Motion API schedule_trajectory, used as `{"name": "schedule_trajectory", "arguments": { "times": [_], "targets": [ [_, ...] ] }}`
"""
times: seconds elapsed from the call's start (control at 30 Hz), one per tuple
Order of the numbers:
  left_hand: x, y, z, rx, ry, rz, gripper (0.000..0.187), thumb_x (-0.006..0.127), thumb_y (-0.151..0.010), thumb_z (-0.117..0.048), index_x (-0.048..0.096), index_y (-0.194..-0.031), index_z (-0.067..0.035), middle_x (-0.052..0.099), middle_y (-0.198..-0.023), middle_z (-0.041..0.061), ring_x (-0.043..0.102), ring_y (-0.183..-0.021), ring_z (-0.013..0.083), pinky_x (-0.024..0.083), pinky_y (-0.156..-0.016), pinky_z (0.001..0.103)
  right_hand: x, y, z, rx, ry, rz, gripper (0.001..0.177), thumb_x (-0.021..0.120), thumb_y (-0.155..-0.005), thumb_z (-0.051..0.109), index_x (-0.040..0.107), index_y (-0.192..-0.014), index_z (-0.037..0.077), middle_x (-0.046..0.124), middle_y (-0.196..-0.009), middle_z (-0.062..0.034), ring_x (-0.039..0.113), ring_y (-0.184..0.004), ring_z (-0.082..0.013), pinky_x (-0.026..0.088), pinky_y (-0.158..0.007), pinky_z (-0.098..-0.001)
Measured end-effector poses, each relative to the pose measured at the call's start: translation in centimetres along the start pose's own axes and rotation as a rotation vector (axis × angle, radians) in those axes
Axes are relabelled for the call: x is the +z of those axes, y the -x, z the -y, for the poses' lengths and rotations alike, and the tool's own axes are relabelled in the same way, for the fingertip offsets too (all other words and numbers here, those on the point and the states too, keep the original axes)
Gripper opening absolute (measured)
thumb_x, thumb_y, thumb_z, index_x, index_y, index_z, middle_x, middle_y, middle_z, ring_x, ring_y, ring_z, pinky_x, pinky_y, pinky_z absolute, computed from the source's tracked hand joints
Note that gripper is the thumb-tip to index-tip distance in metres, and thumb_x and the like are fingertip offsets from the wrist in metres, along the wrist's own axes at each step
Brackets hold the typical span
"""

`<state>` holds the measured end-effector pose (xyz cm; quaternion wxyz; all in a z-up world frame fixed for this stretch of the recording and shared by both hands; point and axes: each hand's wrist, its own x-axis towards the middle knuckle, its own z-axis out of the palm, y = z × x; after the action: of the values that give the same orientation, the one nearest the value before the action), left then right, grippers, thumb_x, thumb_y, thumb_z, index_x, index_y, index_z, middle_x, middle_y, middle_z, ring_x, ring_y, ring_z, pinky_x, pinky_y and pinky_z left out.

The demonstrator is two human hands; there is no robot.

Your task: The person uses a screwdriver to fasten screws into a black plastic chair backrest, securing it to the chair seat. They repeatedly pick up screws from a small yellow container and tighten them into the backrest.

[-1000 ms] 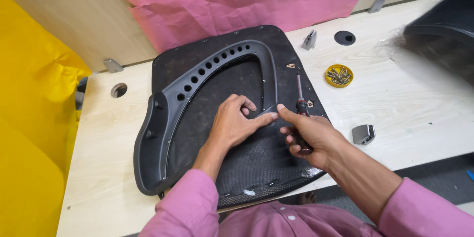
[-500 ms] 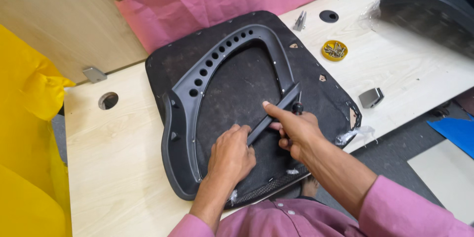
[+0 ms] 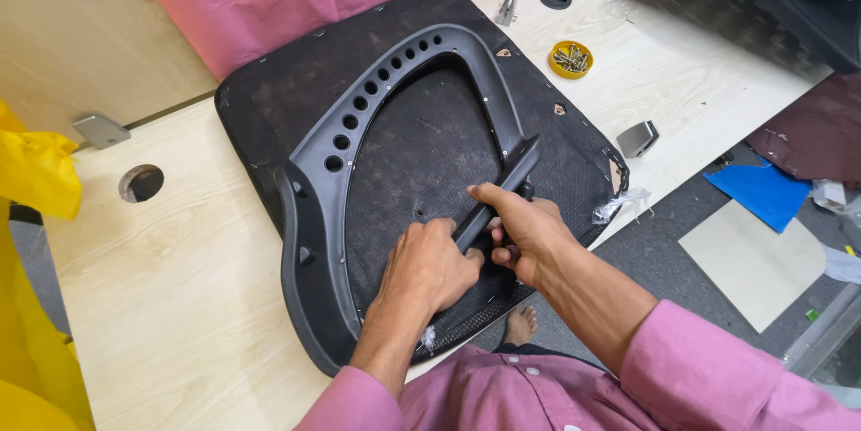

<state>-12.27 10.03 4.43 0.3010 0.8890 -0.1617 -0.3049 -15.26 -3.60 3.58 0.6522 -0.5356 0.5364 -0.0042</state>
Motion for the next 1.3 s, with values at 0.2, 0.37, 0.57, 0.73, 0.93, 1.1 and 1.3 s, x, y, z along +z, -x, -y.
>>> {"name": "schedule_trajectory", "arguments": {
  "times": [0.2,0.37,0.57,0.73,0.93,1.1,1.3],
  "targets": [
    [0.0,0.7,-0.5,0.056,0.079,-0.004,0.035,0.07,-0.082,-0.025,0.073,-0.111,-0.006,0.072,-0.103,0.026,0.07,-0.102,0.0418,0.056,-0.092,0.048,-0.5,0.4,1.2,-0.019,0.059,0.004,0.022,0.075,-0.081,0.014,0.064,-0.082,-0.005,0.059,-0.064,-0.0066,0.049,-0.043,-0.0102,0.037,-0.036,-0.0234],
    [0.2,1.1,-1.5,0.095,0.17,-0.008,0.04,0.068,-0.082,-0.023,0.074,-0.121,-0.024,0.073,-0.1,0.024,0.07,-0.099,0.0419,0.055,-0.091,0.049,-1.4,1.3,2.0,-0.101,0.101,-0.031,0.02,0.07,-0.083,0.014,0.065,-0.083,-0.006,0.068,-0.069,-0.0121,0.048,-0.043,-0.0109,0.042,-0.038,-0.0239],
    [0.8,0.7,-3.6,0.113,0.175,0.016,0.041,0.069,-0.083,-0.026,0.072,-0.124,-0.024,0.072,-0.101,0.024,0.07,-0.1,0.0406,0.056,-0.09,0.048,-3.3,1.5,2.9,-0.081,0.023,-0.023,0.022,0.067,-0.084,0.015,0.066,-0.088,-0.007,0.076,-0.078,-0.0194,0.049,-0.043,-0.0106,0.042,-0.038,-0.0231],
    [1.7,0.3,-5.8,0.161,0.123,0.05,0.039,0.07,-0.082,-0.024,0.074,-0.121,-0.023,0.073,-0.1,0.023,0.071,-0.099,0.0399,0.057,-0.09,0.048,-5.9,1.1,3.4,-0.056,-0.056,-0.076,0.021,0.067,-0.084,0.013,0.065,-0.093,-0.007,0.076,-0.08,-0.0204,0.05,-0.045,-0.0096,0.042,-0.039,-0.0231],
    [4.4,-0.8,-10.6,0.228,0.093,0.044,0.039,0.072,-0.082,-0.026,0.075,-0.12,-0.022,0.073,-0.1,0.023,0.07,-0.1,0.0395,0.056,-0.09,0.047,-11.0,-0.4,4.8,-0.083,-0.161,-0.096,0.02,0.067,-0.083,0.012,0.064,-0.094,-0.005,0.077,-0.081,-0.0214,0.047,-0.044,-0.009,0.04,-0.038,-0.0229],
    [8.3,-2.5,-16.3,0.261,0.008,0.041,0.044,0.073,-0.081,-0.027,0.072,-0.124,-0.021,0.072,-0.101,0.024,0.07,-0.1,0.0406,0.056,-0.089,0.049,-17.3,-3.1,6.0,-0.122,-0.244,-0.083,0.021,0.067,-0.084,0.012,0.064,-0.093,-0.006,0.076,-0.077,-0.0207,0.049,-0.043,-0.0085,0.04,-0.037,-0.0229],
    [14.2,-4.3,-26.1,0.268,-0.087,0.046,0.036,0.073,-0.083,-0.029,0.074,-0.109,-0.005,0.073,-0.096,0.026,0.07,-0.096,0.0429,0.056,-0.086,0.05,-27.1,-7.0,8.6,-0.136,-0.291,-0.109,0.019,0.068,-0.083,0.014,0.066,-0.088,-0.004,0.076,-0.074,-0.0185,0.047,-0.041,-0.009,0.036,-0.036,-0.0237]
  ]
}}
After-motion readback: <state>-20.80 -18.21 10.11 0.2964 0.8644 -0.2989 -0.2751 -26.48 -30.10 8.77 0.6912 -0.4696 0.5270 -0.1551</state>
